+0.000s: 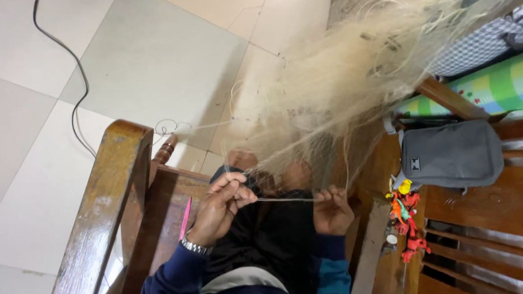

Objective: Repairing a fishing net by tying knots in the mesh using nylon string and a netting needle.

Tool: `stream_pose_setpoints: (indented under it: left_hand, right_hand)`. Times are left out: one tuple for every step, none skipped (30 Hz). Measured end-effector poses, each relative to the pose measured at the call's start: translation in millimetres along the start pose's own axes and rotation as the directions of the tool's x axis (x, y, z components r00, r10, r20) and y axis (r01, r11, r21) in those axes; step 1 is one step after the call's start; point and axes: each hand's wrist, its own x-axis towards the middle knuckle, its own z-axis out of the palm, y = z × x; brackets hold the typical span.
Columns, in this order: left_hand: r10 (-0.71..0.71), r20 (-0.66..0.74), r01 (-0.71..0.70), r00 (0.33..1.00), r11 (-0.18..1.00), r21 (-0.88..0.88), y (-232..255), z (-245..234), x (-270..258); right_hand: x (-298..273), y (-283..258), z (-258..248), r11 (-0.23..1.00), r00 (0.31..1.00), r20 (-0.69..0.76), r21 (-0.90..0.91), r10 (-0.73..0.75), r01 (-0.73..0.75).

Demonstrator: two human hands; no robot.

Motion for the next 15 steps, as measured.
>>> stream_pose_setpoints:
  left_hand:
    - [0.019,0.0,-0.019,1.0,1.0,-0.006,1.5,-1.4,4.7]
    - [0.034,-0.006,-0.034,0.999,0.999,-0.012,2.5,-3.6,6.6]
    - [0.034,-0.003,-0.034,0.999,0.999,-0.011,4.3,-4.2,9.7]
    - [0.048,-0.01,-0.048,0.999,0.999,-0.009,5.8,-4.7,13.2]
    - [0.061,-0.017,-0.061,0.998,0.998,-0.006,7.4,-5.3,16.6]
    - [0.059,-0.016,-0.059,0.998,0.998,-0.007,10.2,-4.6,17.1]
    - [0.077,-0.036,-0.077,0.996,0.997,0.005,13.2,-3.8,16.9]
    - [0.103,-0.051,-0.102,0.993,0.995,0.017,17.7,-2.8,19.2]
    - [0.109,-0.047,-0.108,0.993,0.994,0.017,20.2,-4.3,19.6]
    - [0.126,-0.063,-0.125,0.99,0.992,0.022,22.6,-5.9,19.6]
    - [0.144,-0.078,-0.142,0.986,0.989,0.028,24.6,-7.6,19.6]
    - [0.146,-0.08,-0.144,0.986,0.989,0.031,33.3,-1.4,17.1]
    - [0.185,-0.103,-0.182,0.977,0.983,0.03,41.3,4.7,14.7]
    - [0.22,-0.124,-0.218,0.968,0.975,0.029,48.8,11.5,12.9]
    - [0.219,-0.123,-0.217,0.968,0.976,0.032,53.4,8.7,12.8]
  right_hand:
    - [-4.4,0.9,-2.9,1.0,1.0,-0.004,0.003,0.007,-0.007]
    - [-12.2,2.0,-6.7,1.0,1.0,-0.014,0.005,0.018,-0.018]
    - [-16.9,3.9,-3.7,1.0,1.0,-0.012,0.006,0.015,-0.015]
    - [-21.9,5.4,-1.0,0.999,0.999,-0.017,0.017,0.028,-0.028]
    - [-27.0,7.1,1.8,0.999,0.999,-0.023,0.027,0.041,-0.04]
    - [-25.8,3.5,-1.9,0.999,0.999,-0.024,0.026,0.039,-0.038]
    - [-25.4,-0.2,-5.3,0.999,1.0,-0.023,0.028,0.02,-0.02]
    - [-20.6,-2.6,-7.8,1.0,1.0,-0.013,0.032,0.002,-0.002]
    - [-13.9,-4.5,-3.9,0.999,1.0,-0.006,0.033,0.001,0.0]
    - [-8.0,-6.4,-0.2,0.999,0.989,-0.14,0.004,-0.048,0.049]
    - [-2.2,-8.4,3.1,0.995,0.958,-0.27,-0.031,-0.098,0.093]
    - [11.9,-10.6,-4.4,0.996,0.958,-0.27,-0.028,-0.095,0.09]
    - [26.2,-12.8,-12.5,0.992,0.95,-0.286,-0.007,-0.123,0.126]
    - [40.0,-15.9,-21.0,0.986,0.94,-0.304,0.013,-0.153,0.164]
    - [45.0,-14.8,-22.8,0.986,0.94,-0.306,0.015,-0.152,0.164]
